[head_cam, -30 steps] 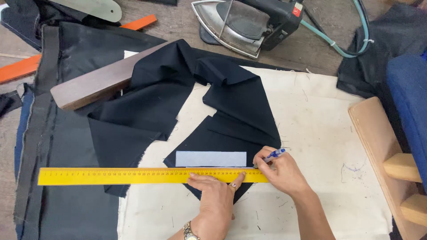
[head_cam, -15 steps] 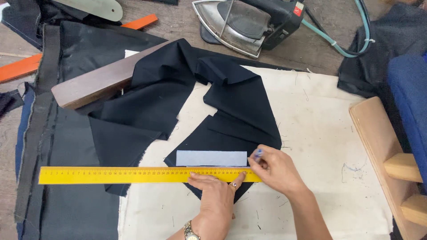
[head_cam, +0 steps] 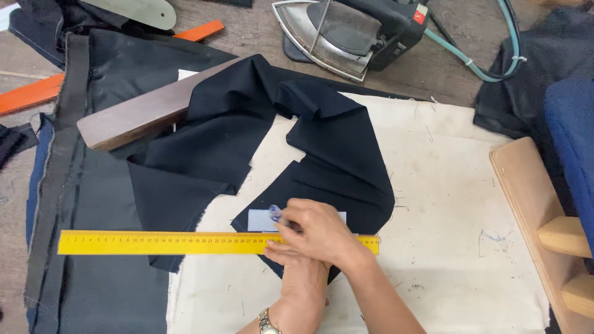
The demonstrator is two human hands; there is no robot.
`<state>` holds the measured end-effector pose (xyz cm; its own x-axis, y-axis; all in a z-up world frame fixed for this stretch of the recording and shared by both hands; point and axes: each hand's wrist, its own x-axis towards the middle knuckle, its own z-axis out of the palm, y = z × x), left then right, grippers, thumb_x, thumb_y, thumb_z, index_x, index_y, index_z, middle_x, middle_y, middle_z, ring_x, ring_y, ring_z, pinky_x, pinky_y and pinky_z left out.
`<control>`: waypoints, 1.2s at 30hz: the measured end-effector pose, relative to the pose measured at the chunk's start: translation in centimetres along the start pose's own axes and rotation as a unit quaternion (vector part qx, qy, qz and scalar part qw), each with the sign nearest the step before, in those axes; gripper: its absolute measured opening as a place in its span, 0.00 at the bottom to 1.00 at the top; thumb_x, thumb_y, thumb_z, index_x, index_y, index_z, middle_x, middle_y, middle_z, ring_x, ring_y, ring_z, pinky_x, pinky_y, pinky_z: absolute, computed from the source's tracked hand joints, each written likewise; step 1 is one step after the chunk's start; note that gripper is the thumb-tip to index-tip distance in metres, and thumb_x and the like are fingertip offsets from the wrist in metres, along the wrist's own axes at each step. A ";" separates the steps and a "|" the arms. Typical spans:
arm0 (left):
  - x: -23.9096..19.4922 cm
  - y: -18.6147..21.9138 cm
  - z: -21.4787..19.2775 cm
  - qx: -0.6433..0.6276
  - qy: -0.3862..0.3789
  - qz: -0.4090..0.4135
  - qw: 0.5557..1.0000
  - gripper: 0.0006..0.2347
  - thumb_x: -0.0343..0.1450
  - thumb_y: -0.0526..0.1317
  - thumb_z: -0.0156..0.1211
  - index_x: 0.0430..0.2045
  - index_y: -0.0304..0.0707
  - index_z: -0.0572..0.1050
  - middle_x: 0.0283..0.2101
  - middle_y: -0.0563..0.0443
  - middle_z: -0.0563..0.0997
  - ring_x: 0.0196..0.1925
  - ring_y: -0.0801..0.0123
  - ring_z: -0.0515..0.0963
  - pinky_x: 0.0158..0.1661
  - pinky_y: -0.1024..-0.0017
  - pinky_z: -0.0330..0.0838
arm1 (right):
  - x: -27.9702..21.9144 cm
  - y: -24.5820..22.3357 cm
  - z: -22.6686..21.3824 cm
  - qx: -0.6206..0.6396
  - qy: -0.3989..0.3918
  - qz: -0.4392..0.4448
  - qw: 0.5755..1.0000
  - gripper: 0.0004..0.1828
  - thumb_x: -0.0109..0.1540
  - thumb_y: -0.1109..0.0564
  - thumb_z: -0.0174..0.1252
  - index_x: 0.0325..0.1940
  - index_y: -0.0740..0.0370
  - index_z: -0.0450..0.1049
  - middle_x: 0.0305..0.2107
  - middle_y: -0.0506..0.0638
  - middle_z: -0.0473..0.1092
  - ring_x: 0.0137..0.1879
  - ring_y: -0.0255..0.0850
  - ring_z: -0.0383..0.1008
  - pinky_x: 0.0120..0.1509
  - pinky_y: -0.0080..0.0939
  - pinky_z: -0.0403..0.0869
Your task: Measuring and cutting fabric pieces using a ruler, pen, and scissors.
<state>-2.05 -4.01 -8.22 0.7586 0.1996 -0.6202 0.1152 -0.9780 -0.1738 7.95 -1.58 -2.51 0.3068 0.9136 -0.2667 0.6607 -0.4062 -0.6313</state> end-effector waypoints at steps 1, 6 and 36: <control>0.0 -0.1 0.0 0.000 0.000 0.000 1.000 0.21 0.69 0.43 0.50 0.53 0.25 0.70 0.46 0.05 0.73 0.45 0.12 0.75 0.40 0.28 0.72 | 0.5 -0.7 0.1 0.000 0.000 0.000 1.000 0.17 0.60 0.47 0.55 0.21 0.57 0.67 0.22 0.45 0.64 0.26 0.39 0.63 0.26 0.43 0.62; 0.2 -0.2 0.2 -0.028 -0.020 0.004 0.999 0.39 0.57 0.66 0.66 0.54 0.35 0.69 0.52 0.20 0.72 0.51 0.18 0.72 0.43 0.26 0.69 | 2.2 -1.3 1.2 0.086 0.020 -0.063 0.994 0.14 0.57 0.52 0.57 0.22 0.63 0.69 0.20 0.56 0.66 0.29 0.55 0.72 0.31 0.47 0.70; -4.1 -15.1 0.9 -0.279 0.064 -0.022 0.958 0.23 0.62 0.48 0.70 0.49 0.49 0.70 0.47 0.49 0.73 0.49 0.55 0.75 0.50 0.62 0.75 | -13.9 8.8 -3.7 0.112 0.184 0.300 0.929 0.18 0.62 0.53 0.49 0.55 0.55 0.74 0.43 0.50 0.79 0.42 0.39 0.81 0.46 0.34 0.81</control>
<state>-7.48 10.03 -3.77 0.8132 0.2665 -0.5174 0.4468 -0.8556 0.2613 12.00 -17.86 -1.67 0.8151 0.4392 -0.3777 0.1487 -0.7888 -0.5964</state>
